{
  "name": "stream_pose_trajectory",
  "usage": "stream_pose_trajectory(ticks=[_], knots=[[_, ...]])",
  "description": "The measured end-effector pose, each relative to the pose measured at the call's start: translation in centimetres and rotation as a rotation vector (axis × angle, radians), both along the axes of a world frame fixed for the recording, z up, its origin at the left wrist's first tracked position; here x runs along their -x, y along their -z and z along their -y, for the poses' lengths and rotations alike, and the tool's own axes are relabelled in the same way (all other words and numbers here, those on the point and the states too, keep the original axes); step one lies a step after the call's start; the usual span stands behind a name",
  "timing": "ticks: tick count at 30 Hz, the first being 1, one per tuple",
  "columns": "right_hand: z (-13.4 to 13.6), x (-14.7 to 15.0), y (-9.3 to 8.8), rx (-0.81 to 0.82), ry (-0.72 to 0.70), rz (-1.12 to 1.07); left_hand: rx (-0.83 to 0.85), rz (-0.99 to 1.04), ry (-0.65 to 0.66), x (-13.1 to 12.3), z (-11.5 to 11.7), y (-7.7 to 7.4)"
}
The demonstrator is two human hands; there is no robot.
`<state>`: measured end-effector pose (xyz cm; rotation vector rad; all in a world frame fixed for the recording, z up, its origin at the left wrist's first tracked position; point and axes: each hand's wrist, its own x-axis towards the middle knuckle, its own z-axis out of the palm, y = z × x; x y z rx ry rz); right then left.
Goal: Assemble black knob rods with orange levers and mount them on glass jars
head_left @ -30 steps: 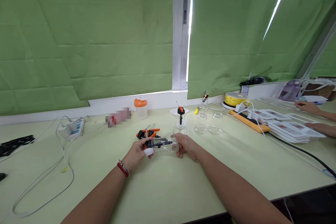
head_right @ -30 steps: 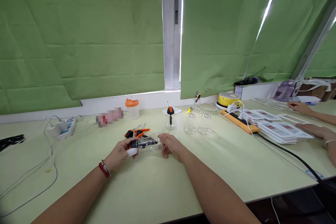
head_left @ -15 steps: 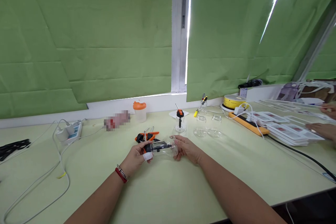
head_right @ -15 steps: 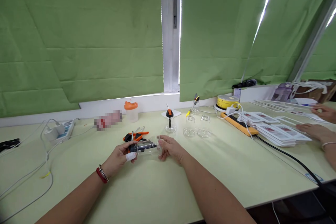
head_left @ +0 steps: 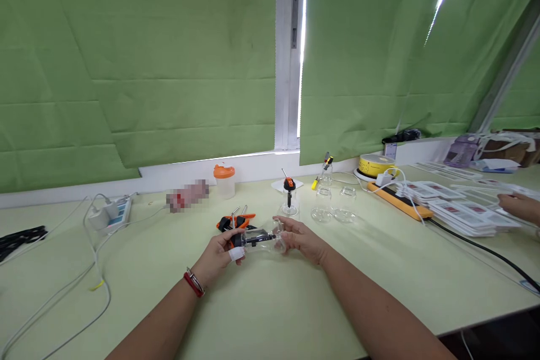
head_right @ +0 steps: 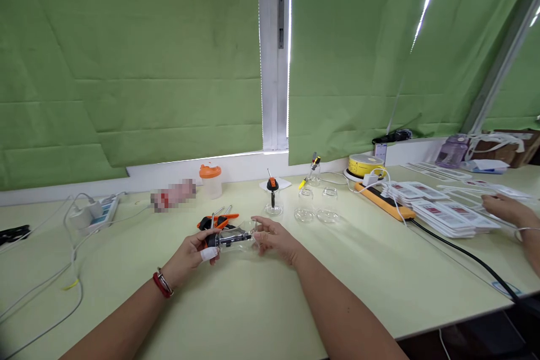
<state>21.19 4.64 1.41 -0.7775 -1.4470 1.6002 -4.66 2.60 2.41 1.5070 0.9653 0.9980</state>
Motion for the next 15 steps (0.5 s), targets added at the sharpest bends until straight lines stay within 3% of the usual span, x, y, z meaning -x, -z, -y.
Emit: stream_pose_trajectory(ticks=[4, 15], knots=[[-0.25, 0.65, 0.53, 0.043, 0.009, 0.016, -0.010, -0.001, 0.021, 0.10, -0.11, 0.35], [-0.02, 0.03, -0.03, -0.095, 0.012, 0.049, -0.033, 0.016, 0.005, 0.28, -0.13, -0.01]])
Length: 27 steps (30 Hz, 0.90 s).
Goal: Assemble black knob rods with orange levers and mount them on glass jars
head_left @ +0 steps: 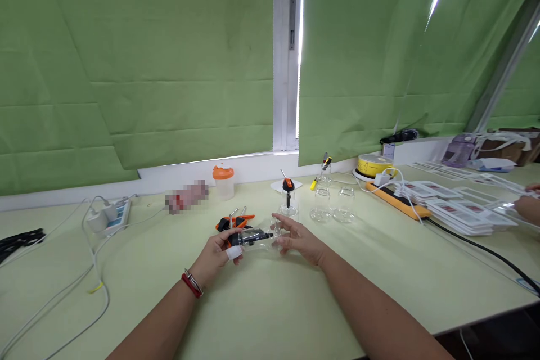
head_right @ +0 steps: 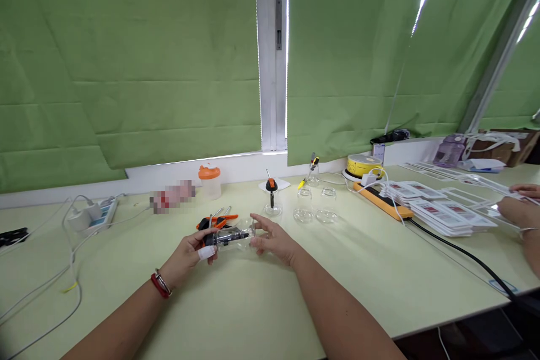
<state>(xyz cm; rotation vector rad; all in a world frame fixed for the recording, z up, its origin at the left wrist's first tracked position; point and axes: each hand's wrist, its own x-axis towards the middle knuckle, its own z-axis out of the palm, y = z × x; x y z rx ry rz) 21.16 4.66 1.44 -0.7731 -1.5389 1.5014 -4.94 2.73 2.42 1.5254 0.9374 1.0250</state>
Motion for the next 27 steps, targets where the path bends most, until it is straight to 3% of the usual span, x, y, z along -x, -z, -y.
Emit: stream_pose_trajectory(ticks=[6, 12, 20, 23, 27], knots=[[-0.1, 0.6, 0.3, 0.076, 0.022, 0.002, -0.009, -0.021, -0.010, 0.1, -0.1, 0.2], [0.1, 1.1, 0.2, 0.179, 0.026, -0.009, -0.023, -0.052, -0.015, 0.0, 0.4, -0.5], [-0.1, 1.5, 0.4, 0.174, 0.004, -0.005, -0.061, -0.157, -0.078, -0.3, 0.7, -1.2], [0.0, 1.3, 0.4, 0.084, 0.071, 0.095, -0.088, -0.213, -0.105, -0.3, 0.9, -1.4], [0.6, 1.0, -0.2, -0.354, 0.183, 0.334, -0.165, -0.206, -0.095, -0.5, 1.0, -1.5]])
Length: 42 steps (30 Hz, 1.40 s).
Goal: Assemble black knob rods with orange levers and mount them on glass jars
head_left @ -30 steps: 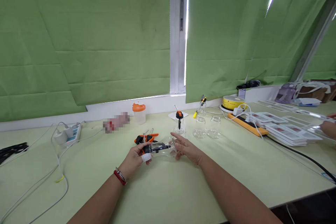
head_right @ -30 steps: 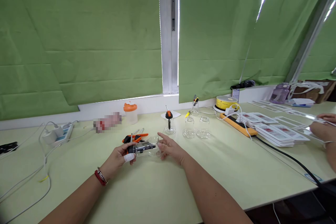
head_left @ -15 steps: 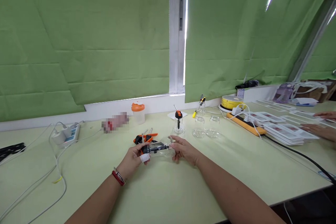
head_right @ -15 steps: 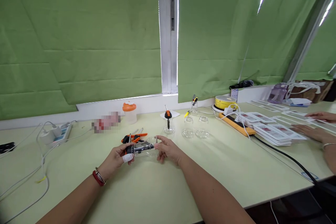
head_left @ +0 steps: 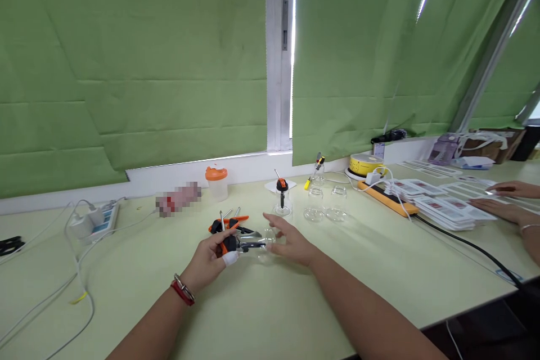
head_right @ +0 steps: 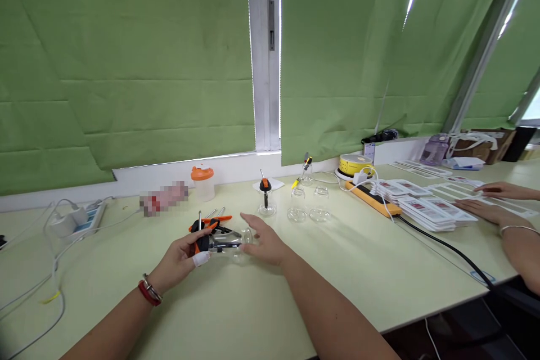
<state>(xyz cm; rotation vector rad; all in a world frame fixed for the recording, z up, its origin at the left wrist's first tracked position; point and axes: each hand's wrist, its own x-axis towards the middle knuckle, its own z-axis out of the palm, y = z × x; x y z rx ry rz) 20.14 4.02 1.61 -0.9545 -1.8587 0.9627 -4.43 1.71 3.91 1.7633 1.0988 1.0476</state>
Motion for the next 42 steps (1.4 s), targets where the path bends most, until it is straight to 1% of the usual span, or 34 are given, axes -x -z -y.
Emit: stream_pose_trajectory(ticks=[2, 3, 6, 8, 11, 15, 19, 21, 23, 25, 28, 30, 33, 39, 42], knots=[[0.4, 0.2, -0.4, -0.200, -0.023, 0.169, -0.049, 0.014, 0.032, -0.3, 0.0, 0.2], [0.5, 0.4, -0.5, -0.260, -0.029, 0.242, -0.070, 0.018, 0.046, -0.4, 0.1, 0.4], [0.6, 0.8, -0.7, -0.329, 0.027, 0.366, -0.115, 0.041, 0.066, -0.8, 0.1, 1.0], [0.3, 0.6, -0.6, -0.330, 0.115, 0.373, -0.154, 0.057, 0.055, -0.9, 0.0, 1.4], [-0.6, -0.3, 0.2, -0.289, 0.220, 0.311, -0.212, 0.046, 0.034, -0.8, -0.2, 1.9], [-2.4, -1.6, 1.8, -0.140, 0.275, 0.196, -0.208, 0.002, 0.018, -0.7, -0.3, 2.0], [-4.0, -1.5, 2.9, -0.043, 0.312, 0.169, -0.211, -0.072, -0.004, -0.7, -0.3, 1.9], [-4.6, -1.0, 3.2, -0.078, 0.337, 0.185, -0.223, -0.126, -0.058, -0.6, -0.4, 1.7], [-5.1, -0.5, 3.3, -0.147, 0.378, 0.209, -0.241, -0.183, -0.144, -0.3, -0.6, 1.7], [-5.6, -0.1, 3.4, -0.182, 0.427, 0.238, -0.261, -0.221, -0.239, 0.2, -1.0, 1.8], [-6.4, 0.4, 3.4, -0.168, 0.506, 0.295, -0.301, -0.229, -0.351, 1.0, -1.8, 2.1], [-6.9, 0.6, 3.4, -0.156, 0.551, 0.318, -0.312, -0.214, -0.398, 1.4, -2.2, 2.3], [-7.8, 0.6, 3.5, -0.144, 0.609, 0.315, -0.302, -0.204, -0.423, 1.6, -2.5, 2.5], [-8.8, 0.9, 3.4, -0.129, 0.750, 0.311, -0.285, -0.207, -0.381, 1.6, -2.3, 2.5], [-8.2, 1.2, 3.0, -0.228, 0.826, 0.307, -0.270, -0.203, -0.389, 1.7, -2.3, 2.4]])
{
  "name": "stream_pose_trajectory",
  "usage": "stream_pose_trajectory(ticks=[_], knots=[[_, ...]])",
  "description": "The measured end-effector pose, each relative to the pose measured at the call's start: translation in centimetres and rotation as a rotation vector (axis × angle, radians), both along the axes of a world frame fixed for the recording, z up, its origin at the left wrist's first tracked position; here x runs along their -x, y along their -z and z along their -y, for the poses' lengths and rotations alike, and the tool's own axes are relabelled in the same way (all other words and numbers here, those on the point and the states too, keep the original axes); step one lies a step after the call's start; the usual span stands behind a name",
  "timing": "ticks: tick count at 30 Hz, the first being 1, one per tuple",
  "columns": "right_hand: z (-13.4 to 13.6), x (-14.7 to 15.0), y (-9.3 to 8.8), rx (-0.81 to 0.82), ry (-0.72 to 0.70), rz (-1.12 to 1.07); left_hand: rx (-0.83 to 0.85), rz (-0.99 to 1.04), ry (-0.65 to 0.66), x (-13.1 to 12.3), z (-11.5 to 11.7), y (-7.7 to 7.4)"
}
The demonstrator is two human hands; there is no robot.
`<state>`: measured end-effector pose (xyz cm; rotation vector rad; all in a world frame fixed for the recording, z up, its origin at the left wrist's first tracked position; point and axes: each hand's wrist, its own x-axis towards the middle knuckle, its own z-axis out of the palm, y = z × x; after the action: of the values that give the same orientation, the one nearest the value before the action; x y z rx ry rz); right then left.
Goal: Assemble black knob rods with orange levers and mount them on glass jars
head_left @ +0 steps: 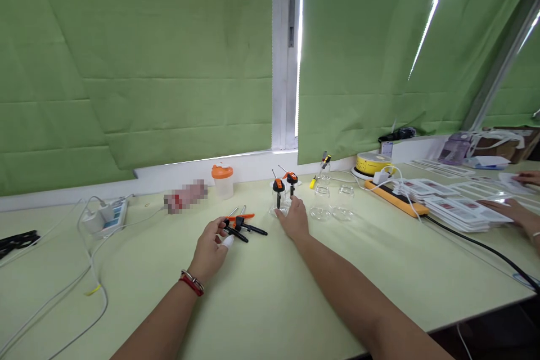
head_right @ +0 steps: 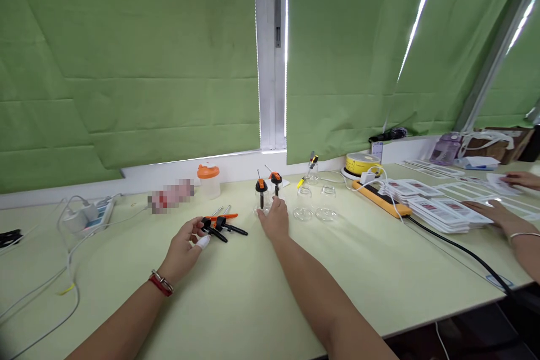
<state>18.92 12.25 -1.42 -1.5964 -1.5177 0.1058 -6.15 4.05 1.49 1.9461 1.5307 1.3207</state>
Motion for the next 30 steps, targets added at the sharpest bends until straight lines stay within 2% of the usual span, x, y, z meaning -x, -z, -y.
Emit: stream_pose_trajectory(ticks=[3, 5, 9, 12, 17, 21, 26, 28, 30], knots=[[1.2, 0.7, -0.3, -0.070, -0.120, 0.096, 0.011, 0.037, -0.017, 0.1, -0.2, 0.1], [2.2, 1.5, -0.3, -0.043, -0.271, 0.153, 0.027, 0.074, -0.021, 0.2, -0.4, 0.2], [3.6, 3.3, -0.1, 0.100, -0.442, 0.257, 0.103, 0.117, 0.010, 0.3, -0.5, 0.5], [3.9, 3.9, -0.2, 0.200, -0.473, 0.304, 0.139, 0.138, 0.049, 0.5, -0.7, 0.9], [3.8, 3.4, -0.5, 0.195, -0.449, 0.252, 0.201, 0.173, 0.101, 0.6, -0.9, 1.4], [4.6, 2.9, -1.0, 0.144, -0.503, 0.206, 0.279, 0.198, 0.152, 0.1, -0.4, 0.6], [6.6, 3.2, -1.3, 0.092, -0.684, 0.185, 0.319, 0.245, 0.408, -0.3, 0.6, -0.6], [6.9, 3.1, -1.4, 0.080, -0.754, 0.176, 0.341, 0.267, 0.433, -0.2, 0.6, -0.7], [6.8, 2.4, -1.8, 0.041, -0.744, 0.158, 0.354, 0.290, 0.412, -0.1, 0.5, -0.7]])
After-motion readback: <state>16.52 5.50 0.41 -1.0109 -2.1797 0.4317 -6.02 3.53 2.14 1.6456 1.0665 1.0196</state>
